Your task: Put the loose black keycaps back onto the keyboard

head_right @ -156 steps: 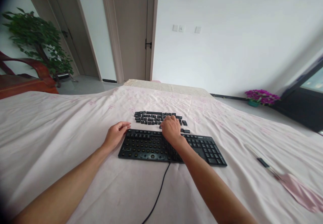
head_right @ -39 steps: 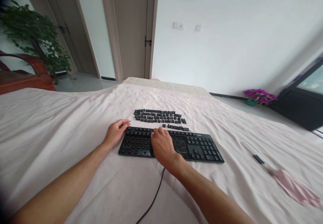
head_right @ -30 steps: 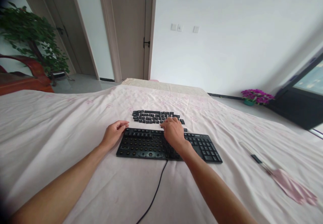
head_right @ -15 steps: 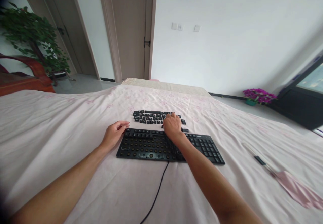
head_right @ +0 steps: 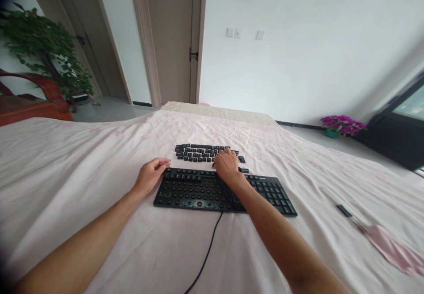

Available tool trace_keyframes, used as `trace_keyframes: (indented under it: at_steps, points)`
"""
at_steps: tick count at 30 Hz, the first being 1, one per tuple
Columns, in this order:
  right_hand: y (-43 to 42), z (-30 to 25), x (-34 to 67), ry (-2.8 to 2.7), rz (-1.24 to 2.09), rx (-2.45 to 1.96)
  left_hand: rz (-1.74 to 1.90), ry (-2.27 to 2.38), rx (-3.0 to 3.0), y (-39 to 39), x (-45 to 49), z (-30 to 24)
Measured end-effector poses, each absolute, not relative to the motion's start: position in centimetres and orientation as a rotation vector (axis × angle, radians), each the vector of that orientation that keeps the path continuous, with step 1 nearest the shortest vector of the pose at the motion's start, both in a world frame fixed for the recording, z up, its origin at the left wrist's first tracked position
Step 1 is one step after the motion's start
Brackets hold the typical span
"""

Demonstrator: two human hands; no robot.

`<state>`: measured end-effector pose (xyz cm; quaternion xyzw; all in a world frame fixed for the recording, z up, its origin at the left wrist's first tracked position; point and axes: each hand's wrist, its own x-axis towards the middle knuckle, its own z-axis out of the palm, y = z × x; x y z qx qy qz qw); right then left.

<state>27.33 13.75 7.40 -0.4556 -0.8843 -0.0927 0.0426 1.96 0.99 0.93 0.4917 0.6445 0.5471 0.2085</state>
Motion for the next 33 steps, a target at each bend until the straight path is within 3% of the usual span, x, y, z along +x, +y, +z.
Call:
trace_keyframes:
  at_steps: [16,19,23,25,33]
  points:
    - [13.5,7.4,27.5,-2.695,-0.181,-1.388,1.529,1.791,1.365,1.0,2.0,0.9]
    - [13.5,7.4,27.8,-2.537,0.111,-1.371,1.528,1.781,1.358,0.9,2.0,1.0]
    - [13.0,7.6,28.1,-2.179,0.948,-1.249,1.526,1.78,1.349,0.9,2.1,1.1]
    - [12.4,7.8,28.2,-2.026,1.203,-1.169,1.527,1.791,1.344,0.9,2.1,1.2]
    - [10.3,9.0,28.1,-1.984,1.321,-1.113,1.536,1.806,1.355,0.9,2.1,1.1]
